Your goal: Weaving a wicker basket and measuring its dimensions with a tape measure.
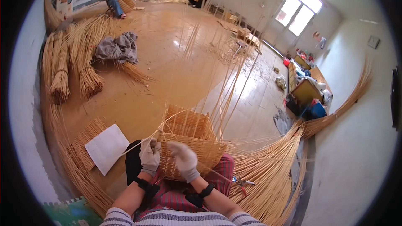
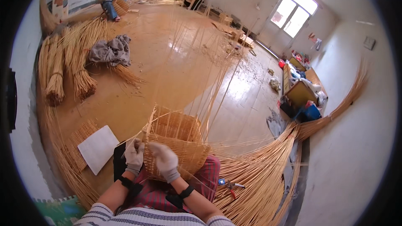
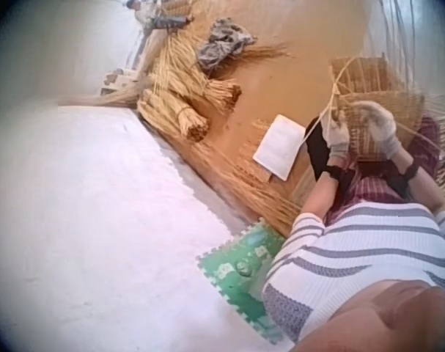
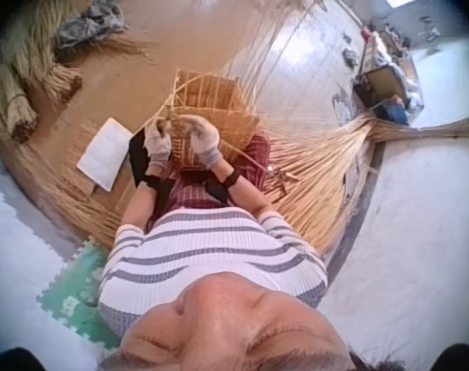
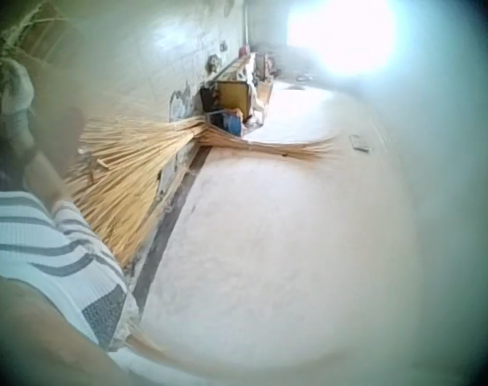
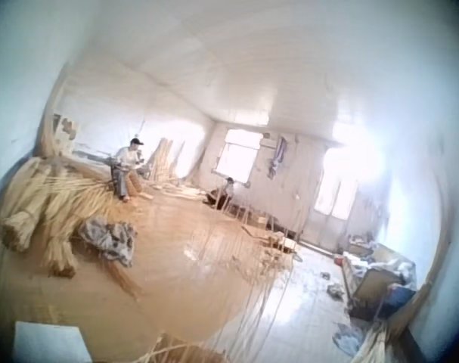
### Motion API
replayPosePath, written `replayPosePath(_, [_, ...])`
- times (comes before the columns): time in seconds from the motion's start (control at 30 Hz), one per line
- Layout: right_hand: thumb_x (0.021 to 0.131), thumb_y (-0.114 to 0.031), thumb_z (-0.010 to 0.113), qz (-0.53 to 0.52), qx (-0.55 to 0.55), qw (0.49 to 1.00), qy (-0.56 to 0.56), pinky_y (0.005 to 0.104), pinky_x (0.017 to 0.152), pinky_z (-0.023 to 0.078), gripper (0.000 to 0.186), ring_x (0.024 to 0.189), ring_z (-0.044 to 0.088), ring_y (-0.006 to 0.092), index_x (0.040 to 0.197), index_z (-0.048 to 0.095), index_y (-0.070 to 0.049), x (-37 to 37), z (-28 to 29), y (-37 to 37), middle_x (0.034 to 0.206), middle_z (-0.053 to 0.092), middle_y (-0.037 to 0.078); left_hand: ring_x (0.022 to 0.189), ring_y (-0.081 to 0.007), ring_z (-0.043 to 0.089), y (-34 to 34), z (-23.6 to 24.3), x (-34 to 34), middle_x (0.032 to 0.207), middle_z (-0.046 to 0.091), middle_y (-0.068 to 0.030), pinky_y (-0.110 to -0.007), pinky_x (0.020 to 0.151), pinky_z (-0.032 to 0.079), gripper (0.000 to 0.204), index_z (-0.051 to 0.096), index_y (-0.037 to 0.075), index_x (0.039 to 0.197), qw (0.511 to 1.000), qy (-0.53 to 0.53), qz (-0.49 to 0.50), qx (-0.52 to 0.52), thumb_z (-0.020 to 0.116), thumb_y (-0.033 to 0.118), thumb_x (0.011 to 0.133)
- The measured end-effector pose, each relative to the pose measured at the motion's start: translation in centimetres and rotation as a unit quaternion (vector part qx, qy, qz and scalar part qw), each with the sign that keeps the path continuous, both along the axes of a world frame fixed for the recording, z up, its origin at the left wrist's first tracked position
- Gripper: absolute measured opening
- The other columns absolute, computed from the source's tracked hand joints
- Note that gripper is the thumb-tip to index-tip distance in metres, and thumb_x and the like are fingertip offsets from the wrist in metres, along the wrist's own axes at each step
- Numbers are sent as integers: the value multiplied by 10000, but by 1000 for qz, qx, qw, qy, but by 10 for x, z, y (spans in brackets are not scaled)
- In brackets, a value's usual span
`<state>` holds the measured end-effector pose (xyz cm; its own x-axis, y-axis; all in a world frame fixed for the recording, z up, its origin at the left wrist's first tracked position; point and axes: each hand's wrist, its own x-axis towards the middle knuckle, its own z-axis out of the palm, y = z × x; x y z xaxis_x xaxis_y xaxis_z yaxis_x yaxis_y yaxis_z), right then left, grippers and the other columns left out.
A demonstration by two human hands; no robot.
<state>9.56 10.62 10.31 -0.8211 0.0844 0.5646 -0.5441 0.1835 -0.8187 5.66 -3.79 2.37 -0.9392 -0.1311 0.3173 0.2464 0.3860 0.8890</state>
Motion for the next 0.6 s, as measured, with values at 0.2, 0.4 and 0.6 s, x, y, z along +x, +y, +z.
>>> replayPosePath(0.2, [1062, -145, 620, -140, -160, 926, -312, 234, 668, 523, 179, 746, 635, 88, 1160, 711, -26, -35, -53, 55, 934, 727, 43, 1031, -305, 701, 11, 41, 13, 1431, 580, -129, -435, 873, 536, 487, 574, 189, 1406, 934, 147, -146, -290, 685, 232, 934])
replayPosePath(0.4, [1015, -91, 643, -194, 112, 969, -99, 315, 759, 584, 230, 995, 695, 202, 1236, 701, -62, -50, -19, 55, 1111, 724, 92, 1177, -322, 658, 32, 48, 3, 1670, 288, -205, -432, 959, 529, 897, 277, 218, 1642, 887, -35, -181, -424, 735, 375, 887])
replayPosePath(0.6, [944, -118, 665, -295, 419, 850, -122, 382, 936, 575, 441, 1249, 640, 314, 1384, 643, -134, -126, 13, 43, 1551, 468, 180, 1035, -247, 707, 44, 28, 2, 1696, 286, -129, -389, 991, 506, 793, 302, 275, 1631, 891, -35, -133, -432, 602, 246, 898])
